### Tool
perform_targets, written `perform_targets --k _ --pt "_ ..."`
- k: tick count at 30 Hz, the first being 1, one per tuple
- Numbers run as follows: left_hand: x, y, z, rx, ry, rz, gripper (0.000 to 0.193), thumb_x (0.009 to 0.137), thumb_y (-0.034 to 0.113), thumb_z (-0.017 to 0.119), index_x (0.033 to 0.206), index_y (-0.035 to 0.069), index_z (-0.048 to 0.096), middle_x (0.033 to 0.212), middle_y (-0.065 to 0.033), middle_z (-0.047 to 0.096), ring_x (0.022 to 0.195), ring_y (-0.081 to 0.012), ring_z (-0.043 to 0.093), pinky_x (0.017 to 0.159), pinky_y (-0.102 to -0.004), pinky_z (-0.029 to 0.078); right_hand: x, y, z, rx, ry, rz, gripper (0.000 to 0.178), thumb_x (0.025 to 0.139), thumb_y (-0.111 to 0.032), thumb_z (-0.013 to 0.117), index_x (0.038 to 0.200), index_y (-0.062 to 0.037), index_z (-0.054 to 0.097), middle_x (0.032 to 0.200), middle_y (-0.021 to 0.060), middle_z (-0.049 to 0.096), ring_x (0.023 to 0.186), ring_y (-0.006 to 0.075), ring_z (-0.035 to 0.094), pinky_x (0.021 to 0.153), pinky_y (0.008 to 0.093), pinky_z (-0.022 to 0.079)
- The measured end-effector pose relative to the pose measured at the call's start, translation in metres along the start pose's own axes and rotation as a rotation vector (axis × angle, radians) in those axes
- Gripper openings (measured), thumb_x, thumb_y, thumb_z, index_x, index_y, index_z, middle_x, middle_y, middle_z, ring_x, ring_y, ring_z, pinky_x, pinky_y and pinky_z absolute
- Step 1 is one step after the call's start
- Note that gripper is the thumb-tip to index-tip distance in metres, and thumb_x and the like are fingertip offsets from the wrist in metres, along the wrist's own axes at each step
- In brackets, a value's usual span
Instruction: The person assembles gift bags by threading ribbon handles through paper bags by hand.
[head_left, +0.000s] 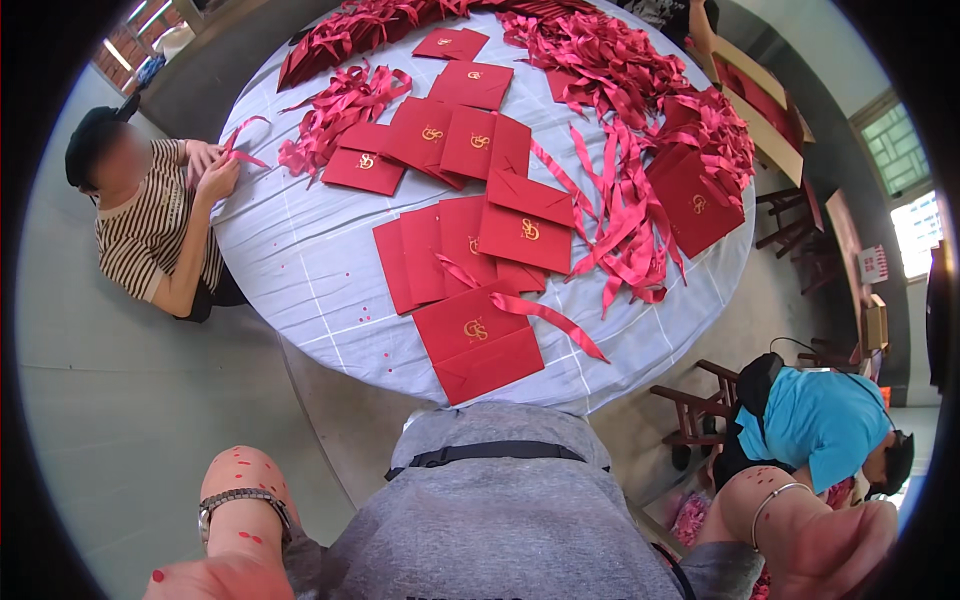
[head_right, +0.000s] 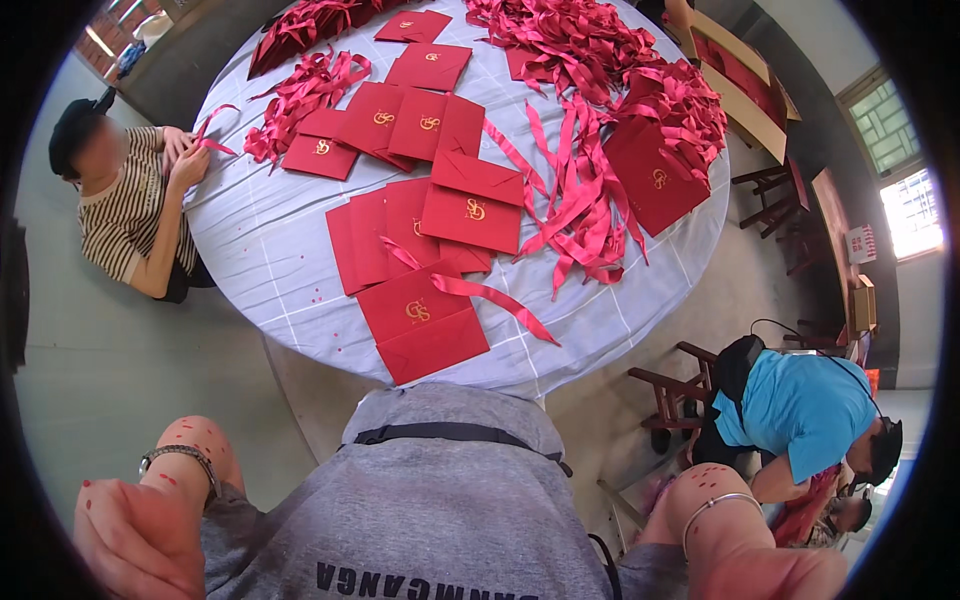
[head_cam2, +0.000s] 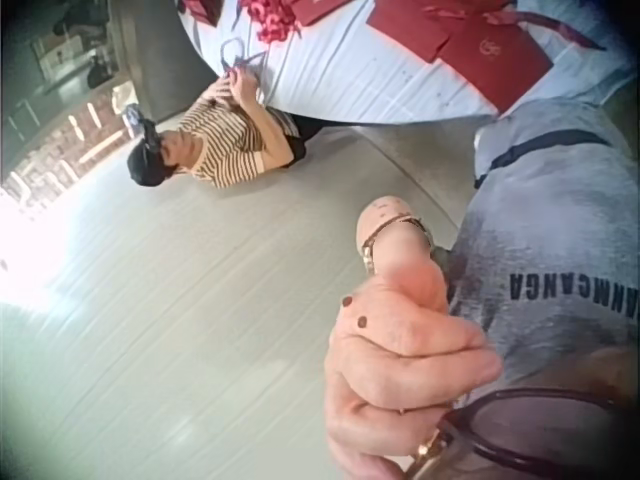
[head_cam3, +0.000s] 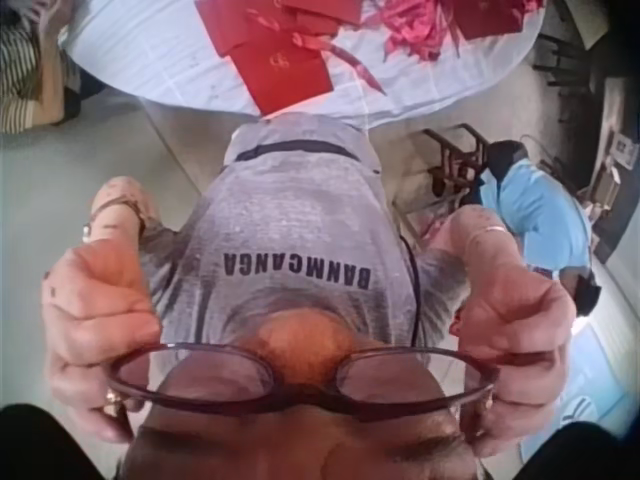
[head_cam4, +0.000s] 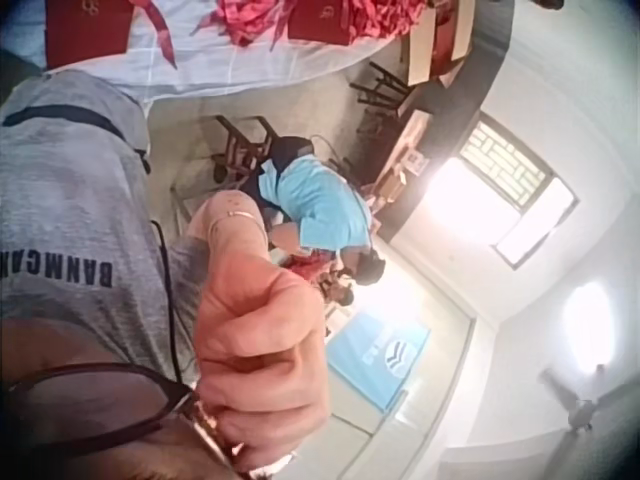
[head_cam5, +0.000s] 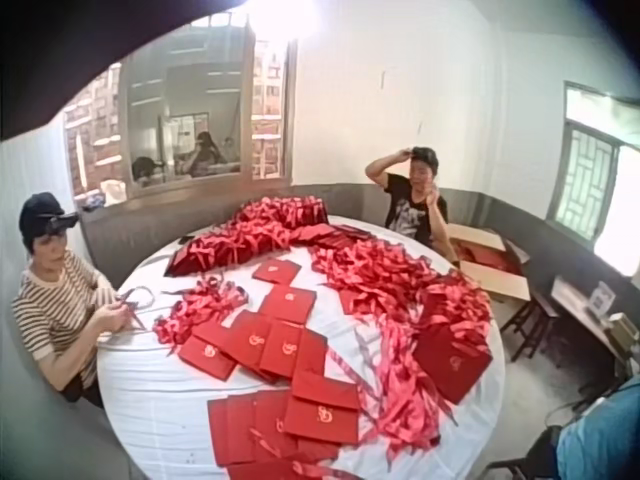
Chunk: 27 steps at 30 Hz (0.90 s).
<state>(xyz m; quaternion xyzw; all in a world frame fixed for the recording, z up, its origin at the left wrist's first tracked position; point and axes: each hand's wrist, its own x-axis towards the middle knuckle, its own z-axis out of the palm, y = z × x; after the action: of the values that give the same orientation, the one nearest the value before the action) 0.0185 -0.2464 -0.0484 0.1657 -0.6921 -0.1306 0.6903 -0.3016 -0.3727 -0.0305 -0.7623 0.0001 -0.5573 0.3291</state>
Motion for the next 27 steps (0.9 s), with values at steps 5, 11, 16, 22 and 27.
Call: perform_targets --k 5,11,16,22,27 --pt "-0.006 -0.018 0.008 0.072 0.148 0.041 0.041 0.090 0.018 0.060 0.130 0.018 0.050 0.089 0.0008 0.053 0.051 -0.0131 0.048 0.046 -0.0248 0.038 -0.041 -0.014 -0.045 -0.303 0.164 0.277 0.009 0.074 0.005 0.064 0.082 0.0013 0.064 0.081 0.0088 0.062 0.072 0.0231 0.059 0.064 0.0388 0.047" --pt "-0.054 -0.035 -0.025 0.572 0.295 -0.004 0.026 0.094 0.011 0.054 0.116 -0.003 0.058 0.095 -0.0120 0.058 0.073 -0.0167 0.051 0.064 -0.0250 0.042 -0.250 -0.008 -0.091 -0.572 -1.217 1.594 0.020 0.074 -0.022 0.063 0.081 -0.0044 0.068 0.077 0.0189 0.065 0.072 0.0375 0.062 0.067 0.0440 0.051" --pt "-0.080 -0.051 -0.054 0.543 0.437 -0.302 0.028 0.098 0.001 0.044 0.124 -0.009 0.047 0.096 -0.0170 0.052 0.077 -0.0194 0.046 0.066 -0.0284 0.041 -0.339 -0.097 -0.017 0.603 -0.881 1.724 0.027 0.083 -0.024 0.060 0.098 -0.0023 0.065 0.081 0.0128 0.068 0.072 0.0272 0.064 0.065 0.0377 0.050" --pt "-0.068 -0.075 -0.039 0.540 0.318 -0.254 0.029 0.098 0.000 0.043 0.126 -0.007 0.047 0.094 -0.0171 0.053 0.076 -0.0208 0.047 0.065 -0.0287 0.042 -0.255 -0.100 0.004 1.171 0.816 1.602 0.040 0.089 -0.012 0.057 0.129 -0.0064 0.053 0.100 0.0098 0.067 0.077 0.0202 0.064 0.069 0.0295 0.051" --pt "-0.071 -0.085 -0.024 0.532 0.223 -0.149 0.029 0.097 -0.001 0.044 0.125 -0.006 0.047 0.092 -0.0179 0.053 0.074 -0.0210 0.048 0.062 -0.0292 0.042 -0.205 -0.093 0.033 0.849 0.992 1.284 0.062 0.086 -0.003 0.062 0.143 -0.0047 0.037 0.140 0.0144 0.047 0.105 0.0215 0.061 0.077 0.0291 0.052"
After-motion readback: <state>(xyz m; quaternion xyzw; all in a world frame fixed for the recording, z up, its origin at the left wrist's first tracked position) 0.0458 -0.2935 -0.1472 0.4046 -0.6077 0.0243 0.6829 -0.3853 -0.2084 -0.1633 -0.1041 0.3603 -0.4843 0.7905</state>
